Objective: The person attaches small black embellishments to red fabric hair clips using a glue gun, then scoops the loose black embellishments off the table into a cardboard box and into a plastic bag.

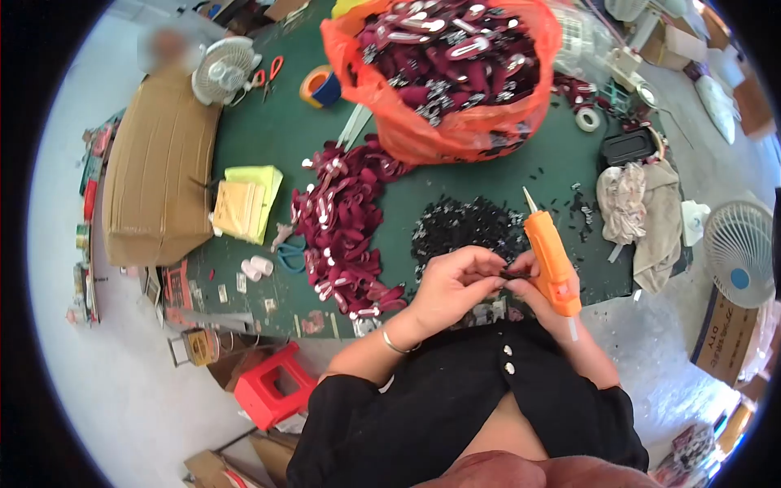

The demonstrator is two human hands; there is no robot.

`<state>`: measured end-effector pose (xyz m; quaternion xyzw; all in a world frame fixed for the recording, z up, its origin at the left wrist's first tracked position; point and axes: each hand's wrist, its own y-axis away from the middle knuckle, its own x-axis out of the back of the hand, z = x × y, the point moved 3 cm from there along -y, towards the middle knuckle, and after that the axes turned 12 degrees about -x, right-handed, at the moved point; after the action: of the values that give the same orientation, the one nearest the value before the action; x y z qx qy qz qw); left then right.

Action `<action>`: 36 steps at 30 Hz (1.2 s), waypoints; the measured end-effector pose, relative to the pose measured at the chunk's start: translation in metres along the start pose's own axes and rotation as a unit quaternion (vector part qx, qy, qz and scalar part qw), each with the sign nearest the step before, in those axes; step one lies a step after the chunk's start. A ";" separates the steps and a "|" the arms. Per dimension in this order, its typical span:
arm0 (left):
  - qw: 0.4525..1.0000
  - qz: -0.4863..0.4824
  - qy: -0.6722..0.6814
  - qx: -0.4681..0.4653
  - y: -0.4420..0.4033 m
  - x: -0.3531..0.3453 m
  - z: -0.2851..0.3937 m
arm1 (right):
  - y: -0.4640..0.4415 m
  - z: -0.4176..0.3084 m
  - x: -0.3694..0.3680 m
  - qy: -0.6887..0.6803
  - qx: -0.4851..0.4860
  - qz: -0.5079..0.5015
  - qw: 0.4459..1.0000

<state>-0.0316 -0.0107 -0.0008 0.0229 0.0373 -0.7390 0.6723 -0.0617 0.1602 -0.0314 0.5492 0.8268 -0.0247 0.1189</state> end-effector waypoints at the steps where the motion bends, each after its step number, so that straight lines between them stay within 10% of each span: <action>1: 0.997 -0.024 -0.070 -0.038 -0.007 0.003 0.012 | 0.001 -0.005 0.002 -0.007 0.008 0.005 1.000; 8: 0.753 0.116 -0.405 -0.506 -0.136 0.035 0.133 | 0.005 -0.007 0.027 -0.033 0.034 0.111 0.993; 13: 0.714 0.036 -0.540 -0.444 -0.203 0.032 0.141 | 0.018 -0.017 0.040 -0.042 0.013 0.147 0.988; 15: 0.654 0.060 -0.504 -0.561 -0.193 0.027 0.138 | 0.017 -0.012 0.054 -0.053 0.019 0.184 0.981; 20: 0.832 -0.132 -0.394 -0.368 -0.162 0.025 0.057 | -0.017 0.005 0.071 -0.076 0.003 0.263 0.962; 29: 0.808 -0.224 -0.500 -0.217 -0.107 -0.005 -0.028 | 0.038 0.000 0.075 -0.052 -0.010 0.226 0.973; 36: 0.900 -0.134 -0.379 -0.167 -0.089 0.013 -0.016 | 0.032 0.012 0.070 -0.047 -0.010 0.201 0.978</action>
<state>-0.1212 -0.0138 -0.0158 -0.3771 -0.0946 -0.7580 0.5238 -0.0560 0.2339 -0.0553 0.7015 0.6928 -0.0184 0.1657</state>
